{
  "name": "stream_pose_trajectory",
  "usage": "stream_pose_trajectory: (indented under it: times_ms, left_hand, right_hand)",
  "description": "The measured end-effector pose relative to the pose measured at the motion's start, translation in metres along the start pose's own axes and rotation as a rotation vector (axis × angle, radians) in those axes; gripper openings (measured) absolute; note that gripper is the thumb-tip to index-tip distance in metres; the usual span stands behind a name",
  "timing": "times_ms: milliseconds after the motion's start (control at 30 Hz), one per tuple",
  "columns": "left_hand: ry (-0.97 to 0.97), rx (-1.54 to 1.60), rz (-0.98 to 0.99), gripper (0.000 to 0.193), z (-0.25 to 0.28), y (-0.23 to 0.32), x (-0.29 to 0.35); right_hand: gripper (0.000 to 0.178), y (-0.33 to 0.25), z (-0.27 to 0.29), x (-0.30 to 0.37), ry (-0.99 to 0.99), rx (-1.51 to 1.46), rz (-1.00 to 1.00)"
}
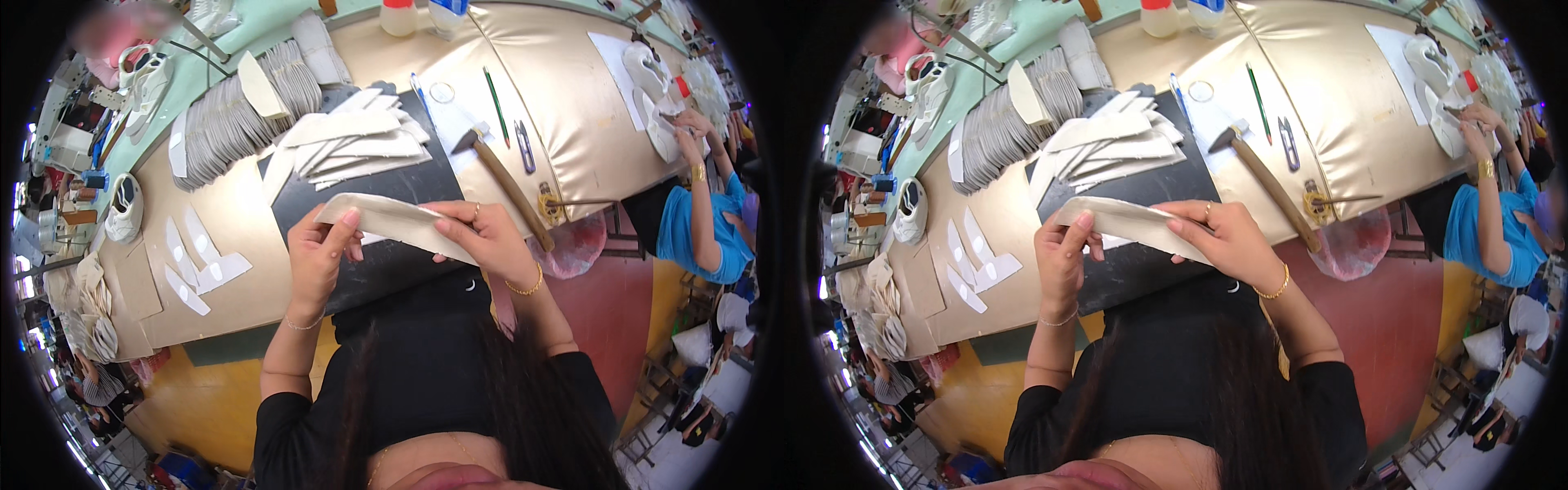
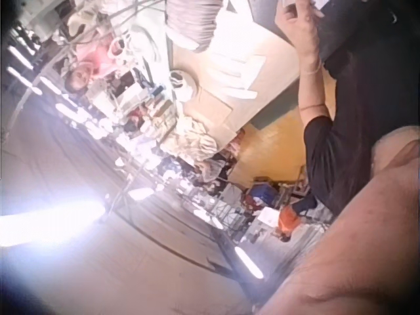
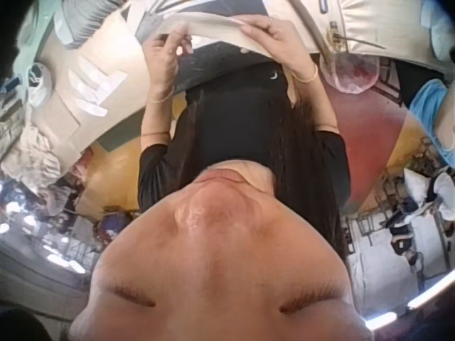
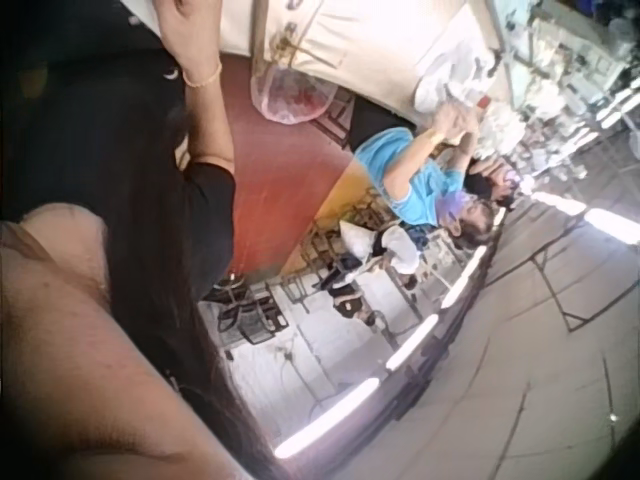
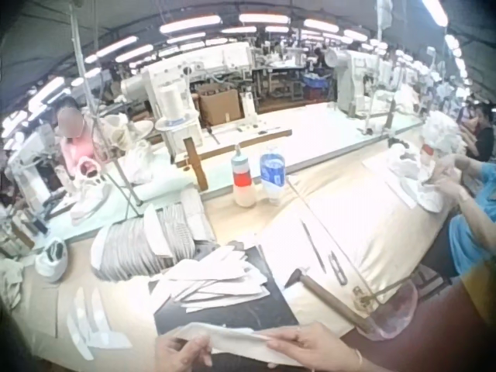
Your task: The person repeatedly picks up white fabric pieces from a table, folds them in half, and places them into a growing stack. The person handles the pieces one at a time, aligning edges before folding. The workspace includes a black cutting mat and a pile of pre-cut fabric pieces.
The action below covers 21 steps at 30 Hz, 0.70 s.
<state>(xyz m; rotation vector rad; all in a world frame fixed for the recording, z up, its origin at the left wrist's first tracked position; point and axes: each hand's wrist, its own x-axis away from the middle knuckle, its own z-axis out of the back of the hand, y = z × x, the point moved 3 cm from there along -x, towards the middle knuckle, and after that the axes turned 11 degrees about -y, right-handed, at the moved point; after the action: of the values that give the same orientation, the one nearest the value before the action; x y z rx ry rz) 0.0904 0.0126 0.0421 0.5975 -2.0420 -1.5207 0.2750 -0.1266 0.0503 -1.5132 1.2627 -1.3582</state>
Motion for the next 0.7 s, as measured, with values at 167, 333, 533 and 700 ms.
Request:
stream_pose_trajectory:
  times_ms: [167,333,533,700]
  left_hand:
    - [0.026,0.053,-0.121,0.035,0.019,0.014,-0.008]
    - [0.194,-0.186,-0.249,0.037,0.071,0.070,-0.058]
    - [0.445,-0.548,-0.583,0.052,0.163,0.156,-0.189]
    - [0.864,-1.544,-0.850,0.107,0.171,0.209,-0.260]
  right_hand:
    - [0.029,0.001,0.009,-0.009,0.133,-0.120,0.164]
    - [0.028,-0.008,0.018,-0.042,0.184,-0.157,0.278]
    - [0.024,-0.037,0.004,-0.082,0.148,-0.038,0.378]
    - [0.025,-0.036,0.001,-0.091,0.113,0.006,0.300]
